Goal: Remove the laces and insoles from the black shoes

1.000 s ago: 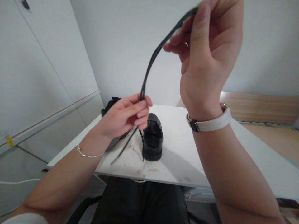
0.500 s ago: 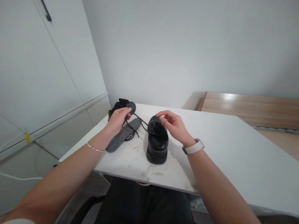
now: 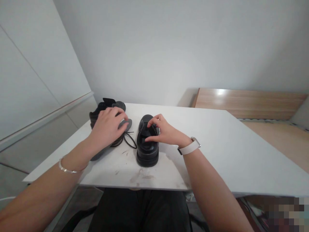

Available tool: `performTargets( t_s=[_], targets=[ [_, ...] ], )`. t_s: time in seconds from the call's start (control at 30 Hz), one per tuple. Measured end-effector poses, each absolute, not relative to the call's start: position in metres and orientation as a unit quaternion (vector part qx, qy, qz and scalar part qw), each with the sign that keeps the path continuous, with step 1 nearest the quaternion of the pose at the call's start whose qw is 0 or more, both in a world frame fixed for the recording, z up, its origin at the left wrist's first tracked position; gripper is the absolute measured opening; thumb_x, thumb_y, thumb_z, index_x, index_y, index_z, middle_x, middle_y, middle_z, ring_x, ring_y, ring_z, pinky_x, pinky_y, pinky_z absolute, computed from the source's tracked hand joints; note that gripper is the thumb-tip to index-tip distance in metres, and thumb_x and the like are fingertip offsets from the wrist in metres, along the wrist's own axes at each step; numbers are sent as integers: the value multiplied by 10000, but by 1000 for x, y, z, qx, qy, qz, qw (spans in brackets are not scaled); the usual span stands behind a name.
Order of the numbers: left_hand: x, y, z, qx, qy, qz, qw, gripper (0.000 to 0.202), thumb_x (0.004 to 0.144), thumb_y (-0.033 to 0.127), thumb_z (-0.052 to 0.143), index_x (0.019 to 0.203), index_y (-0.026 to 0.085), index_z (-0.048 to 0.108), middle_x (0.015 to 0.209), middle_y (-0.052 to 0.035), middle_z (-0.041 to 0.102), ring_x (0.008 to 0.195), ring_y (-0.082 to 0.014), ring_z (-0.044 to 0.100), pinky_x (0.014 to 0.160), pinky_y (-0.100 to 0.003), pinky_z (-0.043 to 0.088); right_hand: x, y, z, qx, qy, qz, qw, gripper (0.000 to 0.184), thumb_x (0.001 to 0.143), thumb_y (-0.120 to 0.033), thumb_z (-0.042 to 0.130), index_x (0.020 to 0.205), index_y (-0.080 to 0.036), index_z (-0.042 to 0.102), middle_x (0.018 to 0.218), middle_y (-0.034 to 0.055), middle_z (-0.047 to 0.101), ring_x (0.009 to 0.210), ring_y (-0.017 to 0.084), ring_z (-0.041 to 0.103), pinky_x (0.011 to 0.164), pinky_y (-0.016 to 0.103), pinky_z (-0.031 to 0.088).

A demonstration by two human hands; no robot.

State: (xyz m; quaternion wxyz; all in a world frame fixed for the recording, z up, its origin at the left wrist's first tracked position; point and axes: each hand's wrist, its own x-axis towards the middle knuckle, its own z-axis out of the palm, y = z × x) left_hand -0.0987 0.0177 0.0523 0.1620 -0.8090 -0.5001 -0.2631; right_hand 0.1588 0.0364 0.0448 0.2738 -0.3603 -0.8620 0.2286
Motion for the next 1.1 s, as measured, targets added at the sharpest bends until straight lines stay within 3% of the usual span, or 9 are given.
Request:
performTargets(
  t_s=[0.13,0.27,0.37,0.5,0.6,0.8,0.93,1.1],
  targets=[
    [-57,1,74,-917,-348,-190,-54,238,935,293,480,874,238,703,941,-60,709,875,-242,644,811,-368,477,152,36,40,-398,-856,188,273,425,698,-250,847,994,-193,548,1127,81,429,1088,233,479,1012,411,463],
    [-31,13,82,-940,-293,-36,-170,279,840,110,497,743,249,719,706,5,698,597,-165,595,613,-288,427,146,31,44,-449,-847,159,236,406,698,-202,806,991,-196,525,1160,101,430,1085,259,487,930,416,509],
    [-19,22,91,-940,-302,57,-145,252,720,26,524,595,192,668,540,13,592,455,-122,426,493,-267,319,139,23,51,-483,-850,104,181,384,769,-215,750,1081,-178,530,1213,139,449,1077,279,507,853,413,541],
    [-8,21,100,-934,-314,134,-109,202,641,-1,554,518,148,615,430,34,449,405,-97,286,442,-263,243,128,14,59,-512,-851,15,119,265,931,-185,526,1190,-133,531,1280,186,471,1125,308,506,819,413,561],
    [-6,20,100,-929,-325,149,-93,183,659,22,571,549,148,645,446,30,462,409,-103,304,442,-264,259,123,12,60,-527,-843,-9,104,269,969,-160,434,1214,-125,540,1301,190,479,1144,302,507,819,402,568],
    [-6,18,94,-922,-345,167,-53,165,699,31,576,659,117,710,515,-7,558,416,-104,347,440,-259,274,130,12,60,-512,-849,-26,126,234,941,-140,487,1149,-142,594,1242,165,531,1074,280,555,723,344,547],
    [-3,19,86,-929,-333,153,-48,213,710,-12,537,755,98,714,629,-29,632,465,-96,416,446,-214,296,139,22,55,-518,-831,-8,202,144,946,-197,522,972,-185,663,1109,105,606,966,232,600,728,327,502],
    [-1,26,72,-940,-310,130,-49,194,704,-42,525,664,104,647,582,-4,583,466,-90,448,443,-190,324,142,34,46,-529,-797,21,290,152,934,-252,542,886,-192,673,996,64,640,883,198,609,719,314,450]
  ],
)
